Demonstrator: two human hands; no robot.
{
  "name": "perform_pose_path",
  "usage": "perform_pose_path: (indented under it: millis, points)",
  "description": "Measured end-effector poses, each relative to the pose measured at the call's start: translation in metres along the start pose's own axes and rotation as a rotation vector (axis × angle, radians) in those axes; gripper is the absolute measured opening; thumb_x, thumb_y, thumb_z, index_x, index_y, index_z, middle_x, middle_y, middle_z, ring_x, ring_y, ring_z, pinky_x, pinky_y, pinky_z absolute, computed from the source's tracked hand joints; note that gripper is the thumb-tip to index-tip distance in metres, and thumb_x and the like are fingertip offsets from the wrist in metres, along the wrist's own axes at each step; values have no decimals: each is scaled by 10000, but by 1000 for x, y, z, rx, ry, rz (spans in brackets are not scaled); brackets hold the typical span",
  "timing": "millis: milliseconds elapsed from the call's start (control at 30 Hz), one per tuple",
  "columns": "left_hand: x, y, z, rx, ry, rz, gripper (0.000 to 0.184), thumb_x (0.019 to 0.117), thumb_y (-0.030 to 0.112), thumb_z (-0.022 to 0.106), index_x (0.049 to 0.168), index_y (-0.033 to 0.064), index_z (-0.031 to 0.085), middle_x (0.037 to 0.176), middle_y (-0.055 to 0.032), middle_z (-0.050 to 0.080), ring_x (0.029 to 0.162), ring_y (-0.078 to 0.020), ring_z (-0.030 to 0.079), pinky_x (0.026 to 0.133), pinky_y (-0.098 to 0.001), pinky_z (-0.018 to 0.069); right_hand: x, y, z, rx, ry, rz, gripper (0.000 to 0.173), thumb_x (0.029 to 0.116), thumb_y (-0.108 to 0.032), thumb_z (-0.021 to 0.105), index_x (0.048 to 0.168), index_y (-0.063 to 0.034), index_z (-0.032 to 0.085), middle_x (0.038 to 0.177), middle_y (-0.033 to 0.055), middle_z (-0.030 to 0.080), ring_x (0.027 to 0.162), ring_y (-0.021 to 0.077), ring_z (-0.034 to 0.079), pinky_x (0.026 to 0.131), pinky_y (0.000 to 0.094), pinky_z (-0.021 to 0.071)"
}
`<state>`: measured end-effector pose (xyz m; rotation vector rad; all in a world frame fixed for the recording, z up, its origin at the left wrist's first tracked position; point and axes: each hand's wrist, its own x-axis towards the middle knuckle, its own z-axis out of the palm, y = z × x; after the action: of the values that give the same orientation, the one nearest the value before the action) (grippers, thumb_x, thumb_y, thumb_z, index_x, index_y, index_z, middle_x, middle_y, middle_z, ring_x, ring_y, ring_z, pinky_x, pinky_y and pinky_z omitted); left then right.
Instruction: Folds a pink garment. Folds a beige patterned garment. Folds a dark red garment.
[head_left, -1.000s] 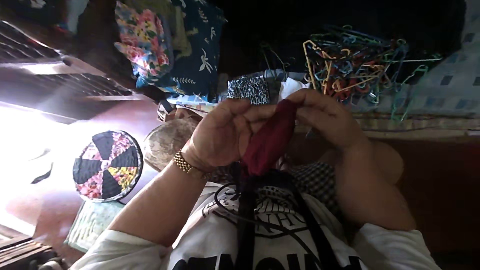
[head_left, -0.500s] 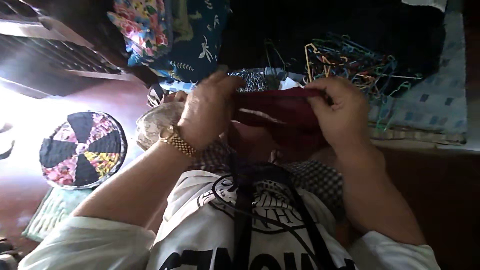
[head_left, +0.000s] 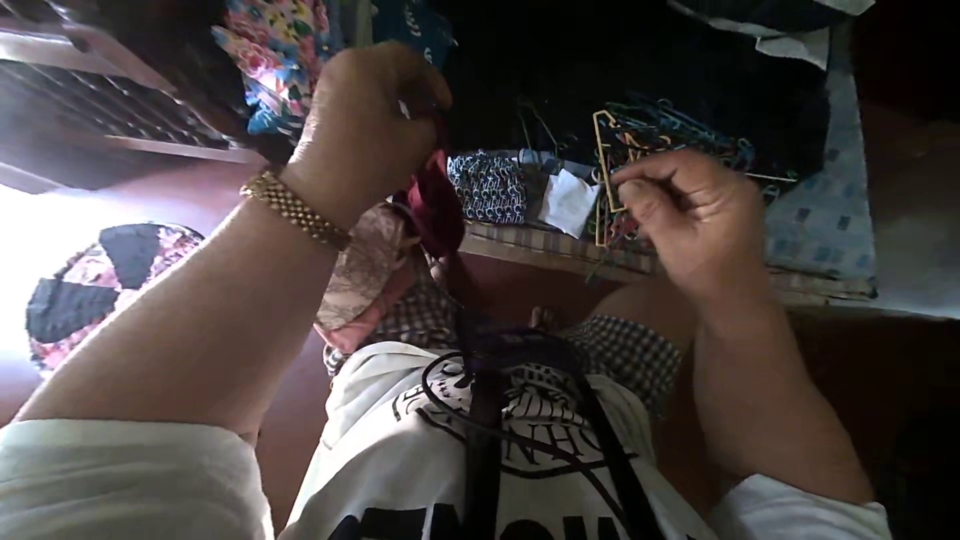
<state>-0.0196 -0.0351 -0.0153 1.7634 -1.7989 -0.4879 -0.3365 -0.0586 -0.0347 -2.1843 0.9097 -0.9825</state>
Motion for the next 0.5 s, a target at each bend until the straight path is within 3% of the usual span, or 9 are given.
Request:
perform_pose_path:
  millis: [133,267,333,400,500]
  points:
    - [-3,20,-10,-38,-9,32,249,927,136,669,1167,71,667,1051,-91,691,906,-153,662,833,-402,558,11,-15,57,164,-69,-79,192,1011,-107,603,1122,-18,731,1046,64,715,877,58,667,780,228,580]
    - [1,33,-19,-2,-2,122,238,925,155,673,1148,74,662,1045,-81,677,909,-146,643,833,-395,545,22,-31,102,257,-180,-41,416,984,-165,664,1356,9,597,1265,143,666,1104,158,662,909,300,571]
    - [5,37,-19,22,3,144,232,920,139,668,1140,65,665,1047,-95,677,914,-164,647,832,-407,545,25,-36,114,268,-274,37,488,980,-225,686,1401,-14,556,1244,124,675,1095,156,666,932,347,569]
    - [9,38,-18,22,-6,148,223,922,126,657,1133,53,669,1053,-109,680,922,-176,647,838,-413,543,24,-38,120,283,-342,94,382,998,-259,664,1309,-41,622,1134,81,713,1030,115,683,931,364,571]
    - [15,31,-16,-15,-46,106,195,917,108,655,1106,62,663,1028,-86,663,895,-149,621,812,-382,528,17,-35,113,290,-293,67,241,1040,-236,591,1126,-35,691,958,40,714,863,58,678,805,298,585]
